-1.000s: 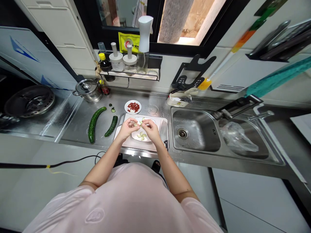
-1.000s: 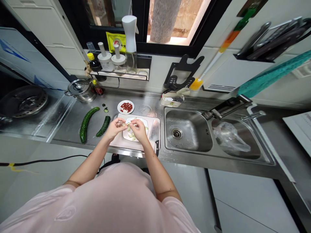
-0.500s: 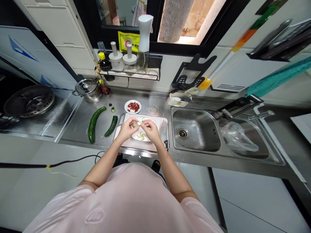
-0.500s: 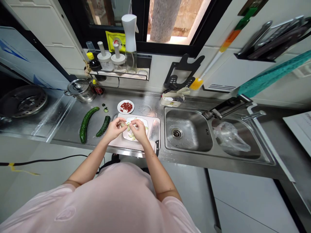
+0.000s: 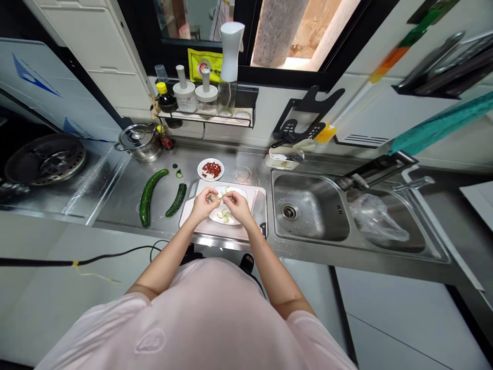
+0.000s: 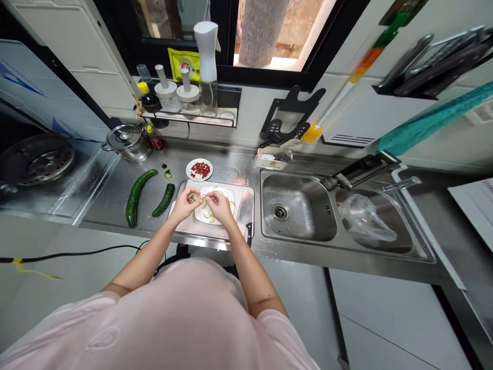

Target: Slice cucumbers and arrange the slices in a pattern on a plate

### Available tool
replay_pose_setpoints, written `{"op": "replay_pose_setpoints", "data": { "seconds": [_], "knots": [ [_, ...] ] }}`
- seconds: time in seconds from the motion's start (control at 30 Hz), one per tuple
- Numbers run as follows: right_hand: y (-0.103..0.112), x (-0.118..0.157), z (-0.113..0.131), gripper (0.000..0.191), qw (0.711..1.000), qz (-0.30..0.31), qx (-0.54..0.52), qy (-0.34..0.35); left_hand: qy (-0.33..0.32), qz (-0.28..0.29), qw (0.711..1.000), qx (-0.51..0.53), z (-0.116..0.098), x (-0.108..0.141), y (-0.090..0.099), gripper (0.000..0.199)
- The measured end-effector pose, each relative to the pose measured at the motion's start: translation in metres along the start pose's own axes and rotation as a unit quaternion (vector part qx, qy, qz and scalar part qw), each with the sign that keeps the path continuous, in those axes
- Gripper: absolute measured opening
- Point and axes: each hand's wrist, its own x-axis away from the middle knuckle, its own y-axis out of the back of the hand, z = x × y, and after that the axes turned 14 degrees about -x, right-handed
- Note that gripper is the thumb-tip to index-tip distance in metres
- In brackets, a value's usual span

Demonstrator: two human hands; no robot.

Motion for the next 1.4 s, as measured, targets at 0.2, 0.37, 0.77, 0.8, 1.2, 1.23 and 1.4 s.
{"op": "replay_pose_setpoints", "data": {
  "seconds": [0.2, 0.37, 0.77, 0.8, 1.2, 1.23, 1.4],
  "knots": [
    [0.005, -0.011, -0.025, 0.019, 0.994, 0.011, 0.109, -0.011, 0.008, 0.022, 1.000, -0.012, 0.031, -0.011, -0.004, 0.033],
    [0.003, -0.022, -0.043, 0.019, 0.975, 0.019, 0.217, -0.042, 0.037, -0.033, 0.997, -0.057, 0.062, -0.020, -0.009, 0.025],
    [-0.014, -0.033, -0.065, 0.020, 0.925, 0.044, 0.363, -0.101, 0.042, -0.048, 0.971, -0.229, 0.094, -0.030, -0.015, 0.012],
    [-0.015, -0.034, -0.067, 0.020, 0.923, 0.046, 0.368, -0.106, 0.042, -0.049, 0.969, -0.238, 0.095, -0.031, -0.016, 0.011],
    [-0.021, -0.036, -0.074, 0.022, 0.906, 0.054, 0.406, -0.107, -0.001, -0.020, 0.916, -0.400, 0.092, -0.037, -0.021, 0.017],
    [-0.021, -0.037, -0.075, 0.022, 0.905, 0.055, 0.408, -0.105, -0.001, -0.020, 0.914, -0.405, 0.092, -0.037, -0.021, 0.018],
    [-0.022, -0.037, -0.077, 0.020, 0.895, 0.067, 0.431, -0.096, 0.002, -0.033, 0.898, -0.438, 0.088, -0.032, -0.020, 0.018]
  ]
}}
